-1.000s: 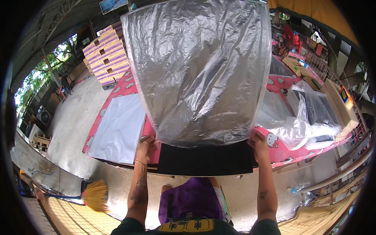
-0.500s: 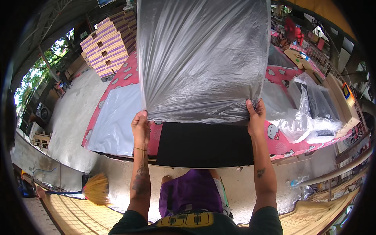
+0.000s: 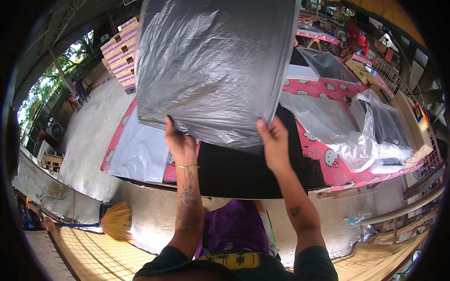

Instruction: The person places black and white illustration boards into plastic bags and stacks them on a table.

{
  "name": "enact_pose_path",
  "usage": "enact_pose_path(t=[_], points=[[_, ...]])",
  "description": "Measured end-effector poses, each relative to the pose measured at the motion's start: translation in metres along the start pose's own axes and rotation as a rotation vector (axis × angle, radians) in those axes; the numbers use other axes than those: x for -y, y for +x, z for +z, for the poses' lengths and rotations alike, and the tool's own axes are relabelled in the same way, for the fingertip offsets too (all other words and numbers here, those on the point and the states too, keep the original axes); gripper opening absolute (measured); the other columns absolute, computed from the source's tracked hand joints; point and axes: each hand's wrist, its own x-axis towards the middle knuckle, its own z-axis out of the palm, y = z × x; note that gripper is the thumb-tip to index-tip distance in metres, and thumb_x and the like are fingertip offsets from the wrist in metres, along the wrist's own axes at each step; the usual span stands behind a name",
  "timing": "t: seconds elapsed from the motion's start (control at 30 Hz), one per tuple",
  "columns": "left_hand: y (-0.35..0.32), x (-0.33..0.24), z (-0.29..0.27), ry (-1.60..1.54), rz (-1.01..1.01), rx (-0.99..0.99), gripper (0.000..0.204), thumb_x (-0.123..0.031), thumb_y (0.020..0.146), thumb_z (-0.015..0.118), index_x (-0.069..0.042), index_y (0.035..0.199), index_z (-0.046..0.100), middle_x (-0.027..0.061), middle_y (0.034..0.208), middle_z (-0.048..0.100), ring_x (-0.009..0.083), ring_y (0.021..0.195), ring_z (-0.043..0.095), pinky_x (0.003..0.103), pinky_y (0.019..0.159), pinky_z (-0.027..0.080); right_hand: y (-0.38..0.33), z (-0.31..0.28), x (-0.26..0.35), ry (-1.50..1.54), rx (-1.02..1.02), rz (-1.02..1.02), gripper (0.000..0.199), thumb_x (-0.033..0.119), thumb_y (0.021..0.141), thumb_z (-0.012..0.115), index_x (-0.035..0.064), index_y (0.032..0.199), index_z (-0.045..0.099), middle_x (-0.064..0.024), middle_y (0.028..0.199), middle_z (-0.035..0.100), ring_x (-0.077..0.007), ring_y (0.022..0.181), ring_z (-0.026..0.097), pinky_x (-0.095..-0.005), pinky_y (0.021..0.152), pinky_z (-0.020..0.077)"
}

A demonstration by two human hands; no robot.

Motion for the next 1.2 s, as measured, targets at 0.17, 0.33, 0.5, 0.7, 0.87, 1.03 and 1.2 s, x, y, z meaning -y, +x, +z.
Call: enact_pose_path(t=[0.17,0.33,0.5,0.7,0.87,1.03,1.2], points=[[0.017,-0.05,-0.004,0.021,0.139,-0.014,0.044,-0.025,0.093,0.058,0.006,0.124,0.048,0.0174,0.126,0.054,0.0298,0.115,0.053,0.043,0.1,0.043,-0.054,0.022,-0.035,-0.04,0.254,0.226,0.032,0.024,0.1,0.044,-0.0021,0.114,0.057,-0.0106,0.097,0.067,-0.0178,0.082,0.067,-0.0284,0.073,0.0565],[0.029,-0.087,-0.03,0.142,0.211,-0.133,0.038,-0.017,0.093,0.053,0.007,0.122,0.046,0.0171,0.118,0.055,0.0298,0.108,0.055,0.043,0.099,0.043,-0.078,0.03,-0.042,-0.176,0.497,0.403,0.027,0.019,0.099,0.047,-0.0031,0.104,0.061,-0.0122,0.085,0.068,-0.0173,0.074,0.069,-0.0263,0.07,0.0558],[0.077,-0.183,-0.155,0.325,0.217,-0.388,0.019,-0.014,0.095,0.048,0.002,0.102,0.057,0.0119,0.097,0.061,0.0218,0.091,0.058,0.037,0.081,0.049,-0.086,0.016,-0.007,-0.303,0.706,0.392,0.02,0.014,0.096,0.053,-0.0024,0.102,0.063,-0.0109,0.082,0.068,-0.015,0.079,0.068,-0.0257,0.072,0.0547],[0.1,-0.325,-0.31,0.972,0.313,-0.597,0.021,-0.016,0.092,0.053,0.002,0.087,0.063,0.0078,0.075,0.061,0.0175,0.065,0.058,0.033,0.056,0.046,-0.083,-0.009,0.05,0.004,0.685,0.222,0.019,0.003,0.091,0.056,-0.0003,0.109,0.062,-0.0109,0.087,0.067,-0.0163,0.084,0.067,-0.0279,0.077,0.0526],[0.104,-0.382,-0.346,1.915,0.399,-0.735,0.026,-0.02,0.083,0.057,0.005,0.076,0.061,0.0122,0.074,0.063,0.0226,0.066,0.058,0.038,0.061,0.047,-0.08,0.009,0.099,0.365,0.829,-0.241,0.04,0.033,0.09,0.061,-0.0013,0.109,0.061,-0.0252,0.104,0.059,-0.0316,0.084,0.065,-0.0367,0.072,0.0541],[0.102,-0.336,-0.36,1.363,0.341,-0.684,0.03,-0.026,0.078,0.053,0.002,0.069,0.059,0.0144,0.07,0.063,0.0267,0.064,0.057,0.041,0.059,0.044,-0.081,0.052,0.124,0.704,0.9,-0.378,0.046,0.05,0.09,0.057,0.0081,0.106,0.065,-0.0265,0.105,0.056,-0.0338,0.093,0.061,-0.0455,0.074,0.0508],[0.072,-0.387,-0.336,2.044,0.389,-0.669,0.037,-0.029,0.077,0.053,0.006,0.07,0.062,0.0155,0.068,0.064,0.0285,0.062,0.061,0.043,0.053,0.048,-0.057,0.07,0.138,1.07,1.059,-0.594,0.039,0.042,0.085,0.066,0.0067,0.101,0.07,-0.0244,0.113,0.054,-0.0338,0.094,0.059,-0.0394,0.076,0.0505]])
